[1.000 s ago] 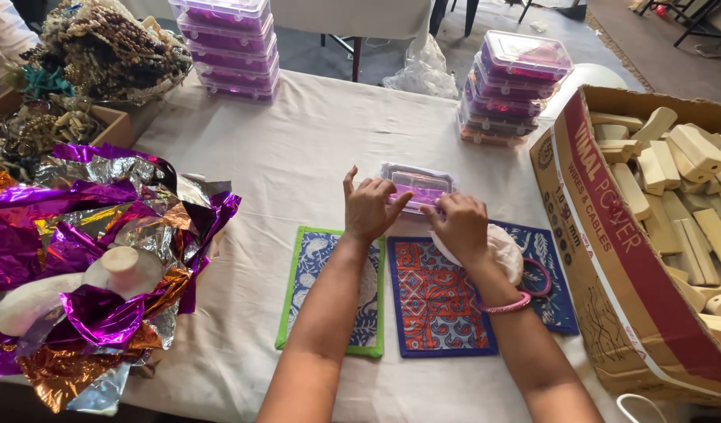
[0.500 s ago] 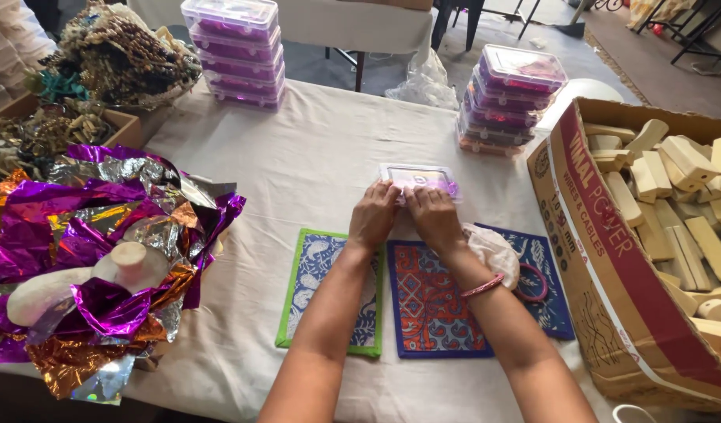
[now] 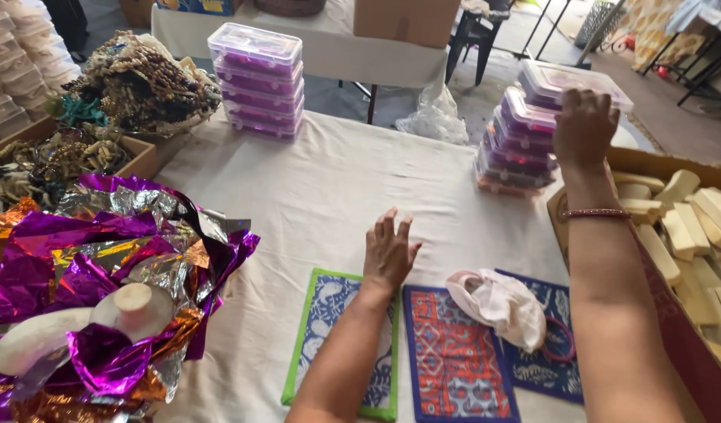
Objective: The person wraps a small wooden block in a piece of shiny purple foil, folds the edges, and places it into a clear plastic container. They then take another wooden block, wipe it with a white cloth, and wrap it in a piece of shiny gold foil.
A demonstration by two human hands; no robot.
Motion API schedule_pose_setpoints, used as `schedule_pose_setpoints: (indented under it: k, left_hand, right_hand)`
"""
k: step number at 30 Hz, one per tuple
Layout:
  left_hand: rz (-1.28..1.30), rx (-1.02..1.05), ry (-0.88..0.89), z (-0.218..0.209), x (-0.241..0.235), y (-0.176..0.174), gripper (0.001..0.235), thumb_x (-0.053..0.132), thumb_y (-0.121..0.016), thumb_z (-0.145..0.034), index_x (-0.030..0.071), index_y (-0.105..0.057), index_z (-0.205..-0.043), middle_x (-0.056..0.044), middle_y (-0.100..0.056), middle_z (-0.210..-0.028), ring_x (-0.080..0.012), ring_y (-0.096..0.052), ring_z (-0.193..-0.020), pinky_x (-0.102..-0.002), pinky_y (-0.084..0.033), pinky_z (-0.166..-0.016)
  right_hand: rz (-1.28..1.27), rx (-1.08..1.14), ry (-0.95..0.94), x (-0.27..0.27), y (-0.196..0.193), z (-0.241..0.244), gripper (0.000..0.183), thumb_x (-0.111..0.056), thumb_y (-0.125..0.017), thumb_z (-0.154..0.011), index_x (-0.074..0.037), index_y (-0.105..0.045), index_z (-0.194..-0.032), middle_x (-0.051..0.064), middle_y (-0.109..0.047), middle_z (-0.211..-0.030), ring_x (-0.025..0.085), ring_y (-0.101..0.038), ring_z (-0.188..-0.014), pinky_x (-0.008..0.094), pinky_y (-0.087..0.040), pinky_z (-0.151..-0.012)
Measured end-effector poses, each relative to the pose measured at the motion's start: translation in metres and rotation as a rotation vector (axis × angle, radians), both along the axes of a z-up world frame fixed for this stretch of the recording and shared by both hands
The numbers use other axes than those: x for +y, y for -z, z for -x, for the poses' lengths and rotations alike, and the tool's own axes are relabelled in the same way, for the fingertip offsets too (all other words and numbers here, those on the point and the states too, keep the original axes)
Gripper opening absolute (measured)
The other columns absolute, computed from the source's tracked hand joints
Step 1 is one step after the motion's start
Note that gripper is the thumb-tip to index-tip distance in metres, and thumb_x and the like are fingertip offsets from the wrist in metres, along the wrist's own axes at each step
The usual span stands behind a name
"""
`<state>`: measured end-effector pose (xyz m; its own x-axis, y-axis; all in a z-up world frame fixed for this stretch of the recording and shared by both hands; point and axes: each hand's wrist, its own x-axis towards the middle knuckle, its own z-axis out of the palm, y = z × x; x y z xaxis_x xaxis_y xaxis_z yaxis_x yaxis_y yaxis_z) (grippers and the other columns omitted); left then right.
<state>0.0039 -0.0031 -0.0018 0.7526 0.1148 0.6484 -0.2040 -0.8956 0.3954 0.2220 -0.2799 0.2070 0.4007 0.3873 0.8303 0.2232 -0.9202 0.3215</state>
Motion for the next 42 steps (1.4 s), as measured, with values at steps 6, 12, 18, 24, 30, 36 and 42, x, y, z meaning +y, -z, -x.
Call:
schedule_pose_setpoints:
  k: [6,12,18,24,30,36,42]
  left_hand:
    - [0.032,0.167,-0.010,-0.006,0.001,-0.004,0.068,0.037,-0.079,-0.085,0.006,-0.053,-0.139,-0.019,-0.036,-0.150,-0.0339,-0.035,-0.140,-0.051,-0.036,-0.109]
    - [-0.002,0.241,-0.009,-0.011,-0.001,0.004,0.071,0.039,-0.080,-0.084,0.006,-0.051,-0.141,-0.022,-0.033,-0.151,-0.0341,-0.032,-0.142,-0.051,-0.035,-0.113]
    - [-0.016,0.246,-0.008,-0.009,-0.001,0.006,0.070,0.039,-0.079,-0.085,0.006,-0.051,-0.140,-0.021,-0.033,-0.151,-0.0334,-0.033,-0.141,-0.051,-0.036,-0.113]
    - [-0.048,0.196,0.007,-0.018,0.001,0.013,0.066,0.039,-0.078,-0.086,0.006,-0.055,-0.139,-0.020,-0.037,-0.150,-0.0327,-0.037,-0.139,-0.049,-0.038,-0.112]
    - [-0.052,-0.054,0.028,-0.010,0.002,0.006,0.040,0.030,-0.076,-0.088,0.011,-0.066,-0.122,-0.013,-0.051,-0.141,-0.0305,-0.048,-0.129,-0.051,-0.040,-0.101]
    - [-0.036,-0.349,0.146,0.018,0.003,-0.009,0.010,0.016,-0.073,-0.098,0.015,-0.070,-0.108,-0.003,-0.061,-0.130,-0.0231,-0.060,-0.115,-0.042,-0.044,-0.099]
    - [-0.086,-0.367,0.188,0.048,-0.001,-0.023,0.013,0.013,-0.073,-0.091,0.016,-0.068,-0.103,-0.004,-0.060,-0.128,-0.0233,-0.062,-0.113,-0.042,-0.045,-0.096]
  right_hand:
    - [0.085,-0.001,0.206,-0.018,0.020,-0.080,0.012,-0.016,-0.063,-0.111,-0.008,-0.072,-0.115,0.015,-0.075,-0.118,0.032,-0.069,-0.112,0.049,-0.057,-0.093]
    - [0.024,0.155,0.068,-0.007,0.017,-0.061,0.025,-0.004,-0.060,-0.099,-0.009,-0.073,-0.120,0.017,-0.074,-0.121,0.032,-0.068,-0.116,0.044,-0.057,-0.097]
    - [0.101,0.268,0.107,-0.028,0.021,-0.087,0.038,-0.005,-0.059,-0.096,-0.007,-0.068,-0.132,0.019,-0.070,-0.128,0.034,-0.067,-0.117,0.048,-0.055,-0.096]
    - [0.318,0.153,0.413,-0.117,-0.029,-0.072,0.044,-0.038,-0.056,-0.107,-0.006,-0.064,-0.135,0.020,-0.069,-0.129,0.033,-0.068,-0.107,0.051,-0.054,-0.083]
    - [0.294,0.250,0.512,-0.290,-0.050,0.002,0.050,-0.060,-0.074,-0.101,-0.016,-0.068,-0.122,0.012,-0.072,-0.110,0.026,-0.069,-0.101,0.039,-0.056,-0.090]
    - [0.163,0.723,0.814,-0.341,0.005,0.121,0.070,-0.070,-0.058,-0.097,-0.019,-0.063,-0.145,0.011,-0.070,-0.100,0.025,-0.071,-0.079,0.036,-0.063,-0.063]
    - [-0.220,1.140,0.665,-0.343,0.051,0.149,0.110,-0.067,-0.091,-0.059,-0.013,-0.055,-0.148,0.021,-0.053,-0.148,0.038,-0.050,-0.136,0.051,-0.040,-0.111]
